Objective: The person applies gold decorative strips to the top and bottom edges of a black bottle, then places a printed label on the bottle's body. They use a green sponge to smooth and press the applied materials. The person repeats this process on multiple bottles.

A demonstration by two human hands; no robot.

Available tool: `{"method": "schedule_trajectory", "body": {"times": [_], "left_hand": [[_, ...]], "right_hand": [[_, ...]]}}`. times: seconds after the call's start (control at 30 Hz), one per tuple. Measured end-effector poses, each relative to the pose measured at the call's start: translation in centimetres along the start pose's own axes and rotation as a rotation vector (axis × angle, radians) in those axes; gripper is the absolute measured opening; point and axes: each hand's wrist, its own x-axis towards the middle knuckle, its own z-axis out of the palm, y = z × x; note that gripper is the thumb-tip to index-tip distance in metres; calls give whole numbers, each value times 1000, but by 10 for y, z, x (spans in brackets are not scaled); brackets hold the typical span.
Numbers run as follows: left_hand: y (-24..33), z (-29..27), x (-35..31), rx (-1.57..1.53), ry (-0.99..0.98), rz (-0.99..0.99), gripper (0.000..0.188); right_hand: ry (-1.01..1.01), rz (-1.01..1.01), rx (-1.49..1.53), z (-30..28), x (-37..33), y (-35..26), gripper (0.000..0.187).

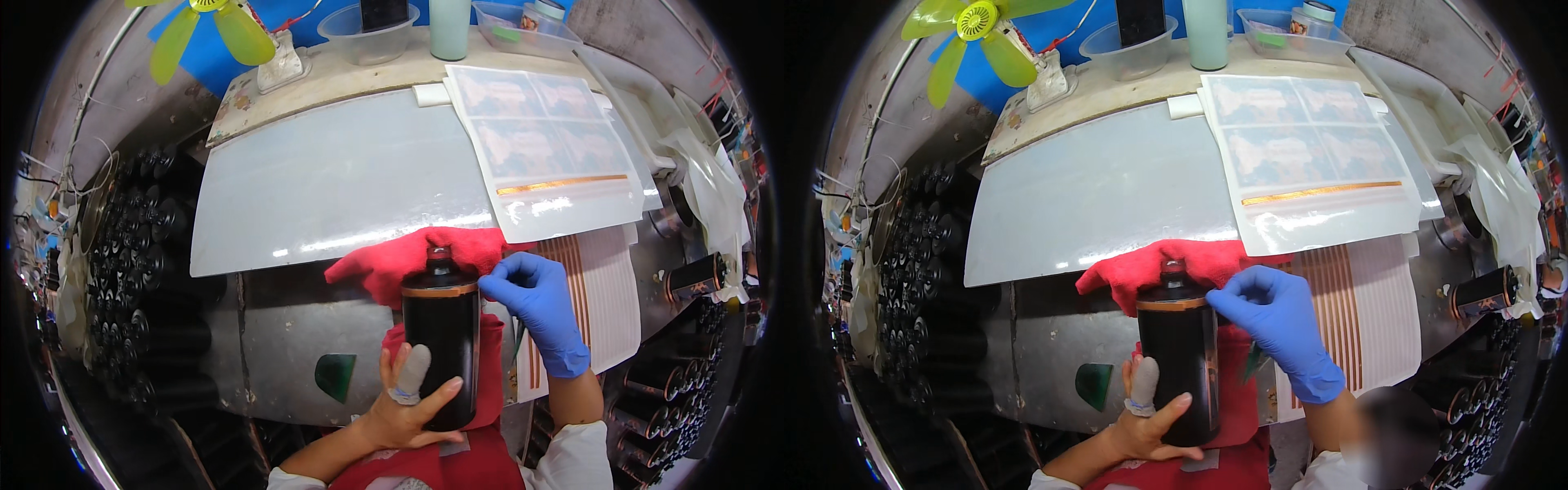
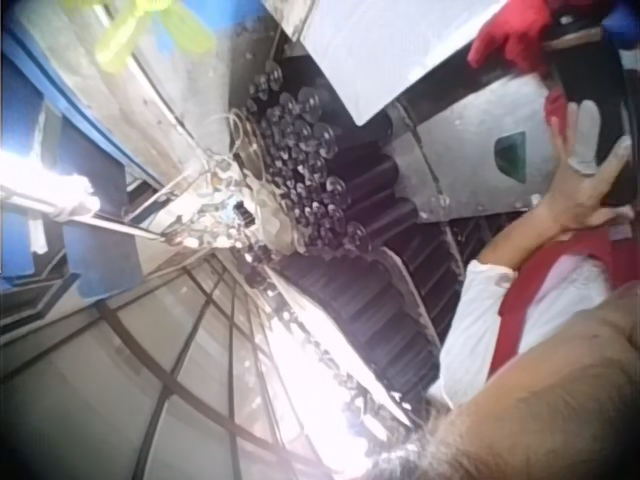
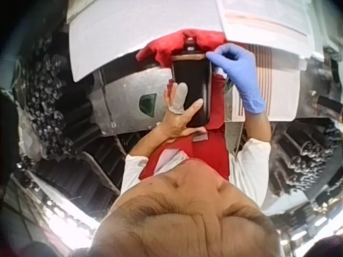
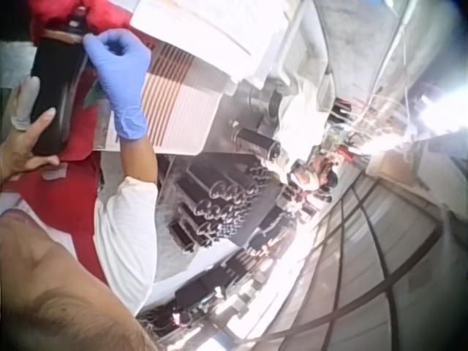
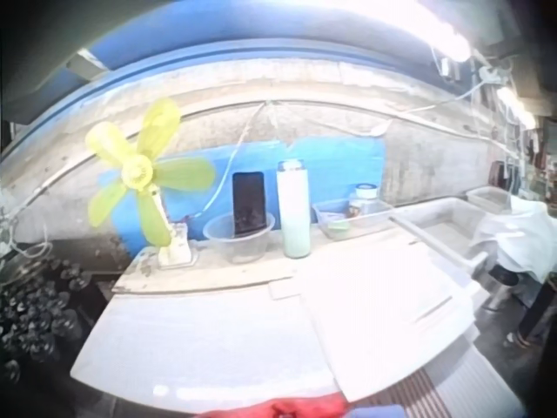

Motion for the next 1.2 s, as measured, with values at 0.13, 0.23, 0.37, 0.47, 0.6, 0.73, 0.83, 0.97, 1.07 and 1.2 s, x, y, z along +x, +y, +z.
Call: {"method": "schedule_trajectory", "body": {"times": [0.13, 0.23, 0.37, 0.47, 0.6, 0.73, 0.83, 0.97, 1.07, 1.2], "left_hand": [[-17, -15, -5, -238, -2, 22, 71], [-17, -26, 10, -436, 213, -173, 65], [-13, -29, 95, -491, 443, -211, 69], [-17, -26, 111, -461, 376, -267, 72], [-19, -21, 116, -401, 382, -306, 69], [-17, -21, 116, -767, 390, -346, 66], [-13, -26, 117, -1030, 521, -325, 64], [-17, -23, 119, -903, 466, -350, 61], [-18, -22, 120, -756, 400, -355, 63], [-20, -21, 119, -691, 383, -339, 68]], "right_hand": [[55, 74, 97, -9, -6, -1, 11], [92, 75, 292, -21, -1, 23, 16], [134, 256, 634, -40, 1, 52, 26], [107, 282, 627, -45, -7, 59, 27], [125, 302, 581, -44, -11, 61, 26], [114, 315, 565, -45, -12, 62, 26], [121, 310, 555, -48, -13, 67, 25], [126, 296, 604, -54, -12, 74, 25], [126, 319, 591, -56, -13, 75, 25], [117, 332, 591, -54, -10, 78, 25]]}}
